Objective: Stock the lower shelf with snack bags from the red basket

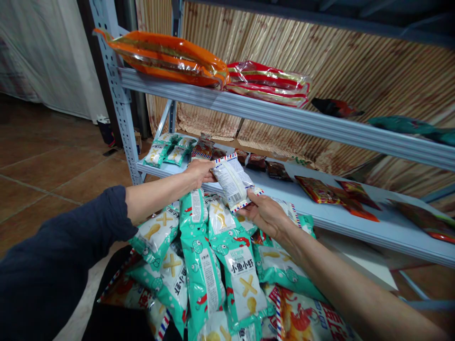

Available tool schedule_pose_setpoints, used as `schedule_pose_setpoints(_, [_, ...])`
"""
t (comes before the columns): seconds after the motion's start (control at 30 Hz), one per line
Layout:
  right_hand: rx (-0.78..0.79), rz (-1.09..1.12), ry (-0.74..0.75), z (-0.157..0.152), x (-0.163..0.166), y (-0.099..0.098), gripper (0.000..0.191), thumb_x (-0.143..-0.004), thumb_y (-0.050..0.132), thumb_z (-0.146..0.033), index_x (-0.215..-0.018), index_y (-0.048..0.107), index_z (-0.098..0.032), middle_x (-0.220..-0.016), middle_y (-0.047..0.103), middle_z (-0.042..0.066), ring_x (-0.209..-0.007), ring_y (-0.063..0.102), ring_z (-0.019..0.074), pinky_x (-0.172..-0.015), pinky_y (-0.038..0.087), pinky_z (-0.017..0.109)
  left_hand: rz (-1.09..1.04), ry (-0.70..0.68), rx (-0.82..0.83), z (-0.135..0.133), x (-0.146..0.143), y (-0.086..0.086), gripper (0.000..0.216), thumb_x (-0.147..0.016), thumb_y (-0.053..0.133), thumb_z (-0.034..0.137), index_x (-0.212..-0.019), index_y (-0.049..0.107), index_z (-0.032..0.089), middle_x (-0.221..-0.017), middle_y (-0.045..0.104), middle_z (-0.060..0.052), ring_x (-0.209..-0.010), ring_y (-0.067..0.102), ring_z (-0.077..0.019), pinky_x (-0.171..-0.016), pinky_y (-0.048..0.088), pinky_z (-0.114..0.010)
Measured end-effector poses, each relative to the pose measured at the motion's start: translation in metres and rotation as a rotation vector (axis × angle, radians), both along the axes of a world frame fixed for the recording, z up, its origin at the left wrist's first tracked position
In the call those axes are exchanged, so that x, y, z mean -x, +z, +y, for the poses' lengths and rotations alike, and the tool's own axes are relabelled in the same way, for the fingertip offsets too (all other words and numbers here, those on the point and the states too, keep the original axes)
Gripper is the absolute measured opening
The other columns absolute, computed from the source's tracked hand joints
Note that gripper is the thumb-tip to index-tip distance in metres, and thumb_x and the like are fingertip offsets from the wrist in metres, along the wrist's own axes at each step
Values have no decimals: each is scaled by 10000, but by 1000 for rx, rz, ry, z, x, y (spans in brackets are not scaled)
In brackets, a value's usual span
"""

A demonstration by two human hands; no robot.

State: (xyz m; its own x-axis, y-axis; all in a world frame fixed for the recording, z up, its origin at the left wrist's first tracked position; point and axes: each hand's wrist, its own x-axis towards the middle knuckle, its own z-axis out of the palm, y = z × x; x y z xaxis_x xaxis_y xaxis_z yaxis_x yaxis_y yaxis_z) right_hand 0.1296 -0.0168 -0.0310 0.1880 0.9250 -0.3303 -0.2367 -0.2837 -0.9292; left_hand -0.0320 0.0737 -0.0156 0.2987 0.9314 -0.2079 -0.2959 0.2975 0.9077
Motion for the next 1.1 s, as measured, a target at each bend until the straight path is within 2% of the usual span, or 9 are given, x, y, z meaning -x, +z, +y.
schedule_pose_setpoints(0.27, [-72,-57,34,5,-3,-4,123,-832,466,-251,-859,554,-169,-890,670,80,-683,623,158,-574,539,304,5,2,-4,2,1,0,41,-733,598,136,-768,593,156,-727,645,-79,-799,598,-193,-755,464,-349])
schedule_pose_setpoints(0.4, [-101,-211,-93,13,-9,-3,165,-830,443,-290,-820,559,-174,-859,667,78,-786,629,195,-662,540,377,15,30,-12,-2,1,3,50,-749,598,173,-791,573,162,-742,625,-69,-805,579,-175,-775,464,-364])
schedule_pose_setpoints(0.5, [-209,-550,-154,17,-13,0,238,-824,418,-336,-839,590,-172,-890,662,86,-889,613,250,-741,510,443,-20,-36,15,-10,0,7,49,-761,585,177,-771,559,137,-735,599,-79,-787,566,-175,-777,465,-398])
schedule_pose_setpoints(0.57, [-391,-869,-104,17,-14,1,280,-818,417,-328,-966,599,-176,-1025,633,96,-1013,561,279,-849,447,482,-105,-170,55,-17,-3,9,94,-778,573,217,-782,563,123,-750,595,-95,-774,565,-185,-765,464,-429])
schedule_pose_setpoints(0.67, [-706,-1241,46,14,-10,-2,408,-800,423,-215,-1201,494,-219,-1325,429,77,-1227,372,274,-988,310,500,-247,-304,72,-25,-10,10,163,-792,557,298,-827,576,140,-773,605,-82,-737,569,-178,-758,460,-441])
schedule_pose_setpoints(0.8, [-858,-1455,162,7,-3,-5,573,-752,389,-62,-1274,409,-297,-1462,144,-12,-1329,147,242,-1032,228,514,-307,-197,110,-27,-17,10,102,-816,502,208,-772,569,146,-689,603,-41,-653,559,-135,-754,468,-362])
schedule_pose_setpoints(0.93, [-852,-1384,227,-2,3,-2,601,-745,432,-78,-1294,372,-316,-1471,82,-30,-1336,105,240,-1045,211,505,-322,-103,163,-21,-14,11,145,-810,437,109,-758,571,130,-667,610,-41,-638,567,-128,-740,467,-297])
schedule_pose_setpoints(1.0, [-794,-1204,216,-5,4,1,620,-747,451,-105,-1318,326,-310,-1464,135,-4,-1332,131,234,-1035,244,496,-322,-79,174,-17,-11,10,145,-800,431,101,-784,575,115,-673,617,-45,-634,574,-132,-743,466,-298])
schedule_pose_setpoints(1.1, [-597,-829,58,-4,5,7,614,-756,498,-177,-1324,297,-294,-1427,255,40,-1300,244,234,-1005,312,478,-334,-89,182,-11,-6,8,152,-784,435,98,-839,577,95,-691,626,-55,-624,580,-134,-757,463,-319])
